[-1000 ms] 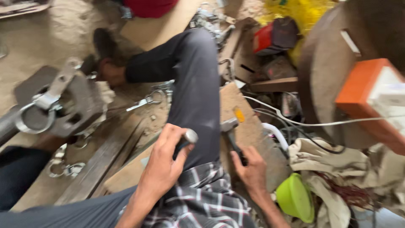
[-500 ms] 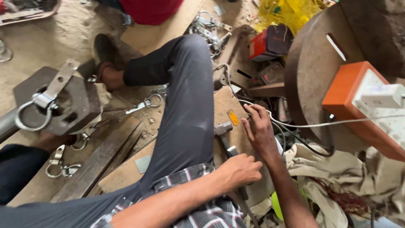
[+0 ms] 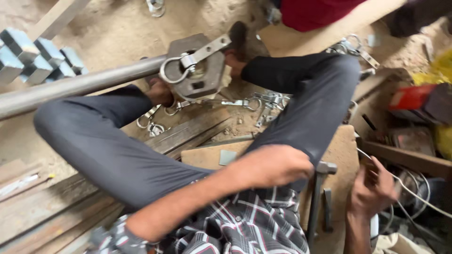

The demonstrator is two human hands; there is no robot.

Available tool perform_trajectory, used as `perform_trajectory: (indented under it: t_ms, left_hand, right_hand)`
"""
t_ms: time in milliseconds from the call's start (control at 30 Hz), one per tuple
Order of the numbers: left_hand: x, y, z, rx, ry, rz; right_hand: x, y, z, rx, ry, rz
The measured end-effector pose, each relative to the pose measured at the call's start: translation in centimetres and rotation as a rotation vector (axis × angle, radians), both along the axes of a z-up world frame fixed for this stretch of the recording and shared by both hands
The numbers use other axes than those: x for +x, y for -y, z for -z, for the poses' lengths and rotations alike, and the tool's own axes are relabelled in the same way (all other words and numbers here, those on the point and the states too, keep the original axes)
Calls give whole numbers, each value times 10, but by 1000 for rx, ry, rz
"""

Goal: The person assembles metal components using a hammer to fit a pin and bracket onto a metal pole while sitting on the floor. They then apply adhesive tape to one of the metal assemblies.

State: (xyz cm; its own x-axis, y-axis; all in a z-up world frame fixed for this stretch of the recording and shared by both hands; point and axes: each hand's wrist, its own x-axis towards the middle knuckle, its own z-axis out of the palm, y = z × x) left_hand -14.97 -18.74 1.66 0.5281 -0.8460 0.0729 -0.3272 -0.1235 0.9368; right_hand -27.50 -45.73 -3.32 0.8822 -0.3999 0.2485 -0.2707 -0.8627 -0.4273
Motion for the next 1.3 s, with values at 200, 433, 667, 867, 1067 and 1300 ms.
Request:
perform_trajectory:
  t_ms: [200, 433, 667, 867, 1067, 1300]
  left_hand:
    - [-5, -122, 44, 440, 189, -508]
    - [-24, -146, 145, 560, -135, -479]
    - [11, -162, 52, 333, -212, -718]
    - [80, -185, -34, 215, -313, -822]
    - [128, -207, -32, 121, -130, -956]
    - [144, -198, -21, 620, 368, -984]
  right_hand:
    - [56, -57, -60, 156, 183, -92]
    - [173, -124, -79, 443, 288, -569]
    - [299, -186, -8, 1213, -155, -419]
    - [334, -221, 32, 1067, -268, -681]
    - [335, -211, 30, 794, -402, -707]
    - [340, -203, 7, 475, -228, -885]
